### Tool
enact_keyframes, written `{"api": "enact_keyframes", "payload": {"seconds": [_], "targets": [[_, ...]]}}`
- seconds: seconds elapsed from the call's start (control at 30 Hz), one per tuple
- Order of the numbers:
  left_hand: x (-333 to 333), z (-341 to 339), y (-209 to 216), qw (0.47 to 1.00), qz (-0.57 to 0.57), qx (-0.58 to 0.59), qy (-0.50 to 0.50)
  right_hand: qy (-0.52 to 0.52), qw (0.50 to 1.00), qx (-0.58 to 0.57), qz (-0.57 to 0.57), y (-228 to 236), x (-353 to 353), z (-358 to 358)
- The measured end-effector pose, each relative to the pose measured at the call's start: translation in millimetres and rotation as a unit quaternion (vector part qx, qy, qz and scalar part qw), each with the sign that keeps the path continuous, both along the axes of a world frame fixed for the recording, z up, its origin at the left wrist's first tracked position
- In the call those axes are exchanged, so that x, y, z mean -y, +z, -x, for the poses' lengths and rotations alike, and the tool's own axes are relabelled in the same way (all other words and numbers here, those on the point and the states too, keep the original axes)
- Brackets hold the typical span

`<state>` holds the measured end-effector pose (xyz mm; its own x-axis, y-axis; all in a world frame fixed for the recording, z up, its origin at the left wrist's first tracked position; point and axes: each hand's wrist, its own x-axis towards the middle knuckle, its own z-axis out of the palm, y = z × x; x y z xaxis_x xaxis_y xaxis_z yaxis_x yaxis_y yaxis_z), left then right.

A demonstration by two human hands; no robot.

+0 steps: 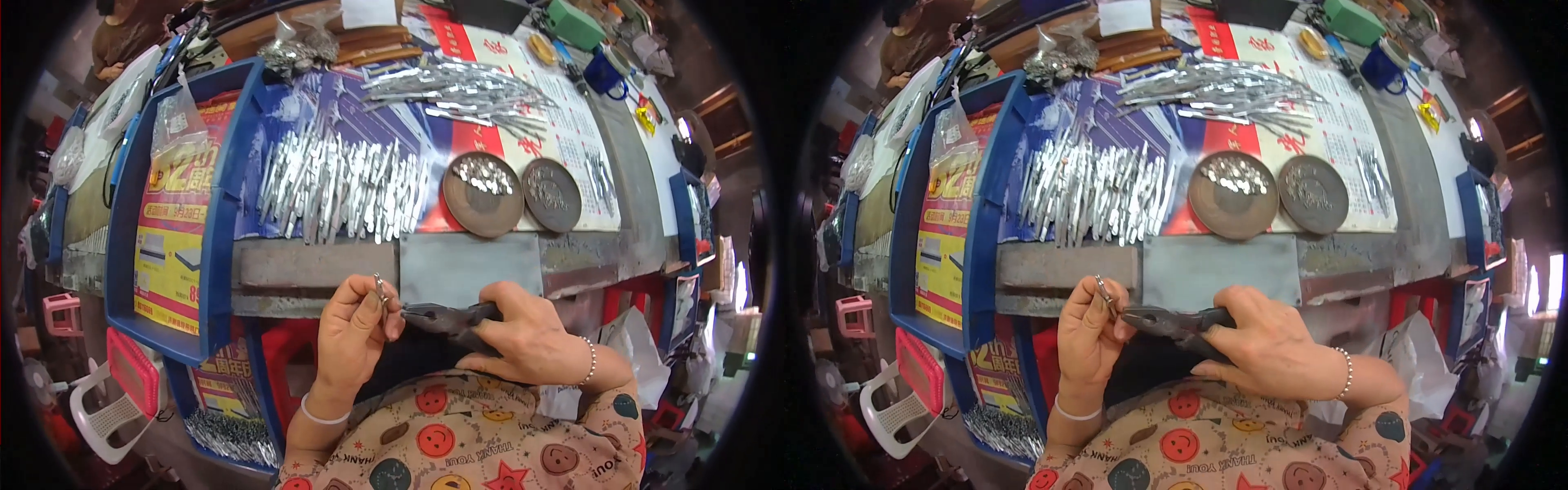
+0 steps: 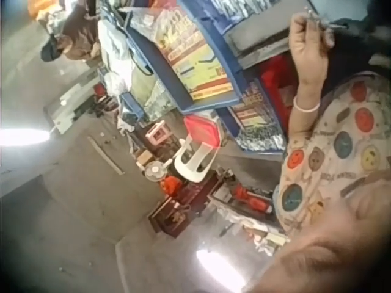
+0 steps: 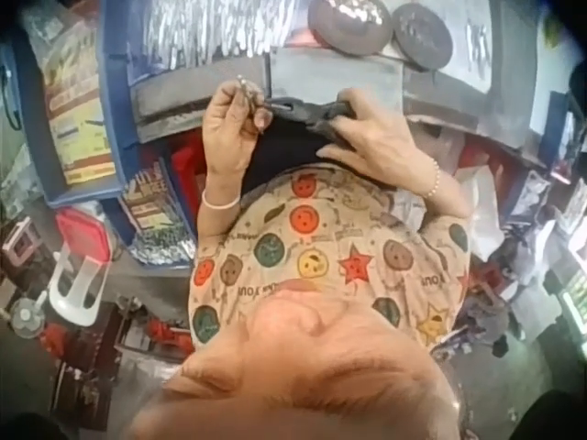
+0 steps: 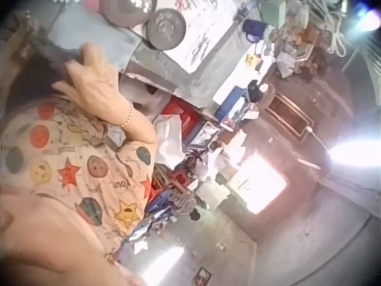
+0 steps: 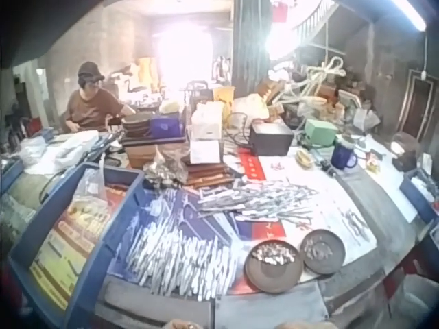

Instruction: The person is assembling small metal components by crimping them with pliers onto long metal strips.

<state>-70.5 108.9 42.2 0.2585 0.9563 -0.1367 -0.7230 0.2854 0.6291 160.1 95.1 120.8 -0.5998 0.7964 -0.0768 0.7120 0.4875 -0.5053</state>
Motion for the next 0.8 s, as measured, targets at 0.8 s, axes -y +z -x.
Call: {"api": "enact_keyframes", "payload": {"seconds": [0.8], "targets": [[42.4, -28.9, 15.5, 0.981, 0.066, -0.174, -0.059, 0.042, 0.997, 0.052, -0.043, -22.9, 34.3, -34.7]]}}
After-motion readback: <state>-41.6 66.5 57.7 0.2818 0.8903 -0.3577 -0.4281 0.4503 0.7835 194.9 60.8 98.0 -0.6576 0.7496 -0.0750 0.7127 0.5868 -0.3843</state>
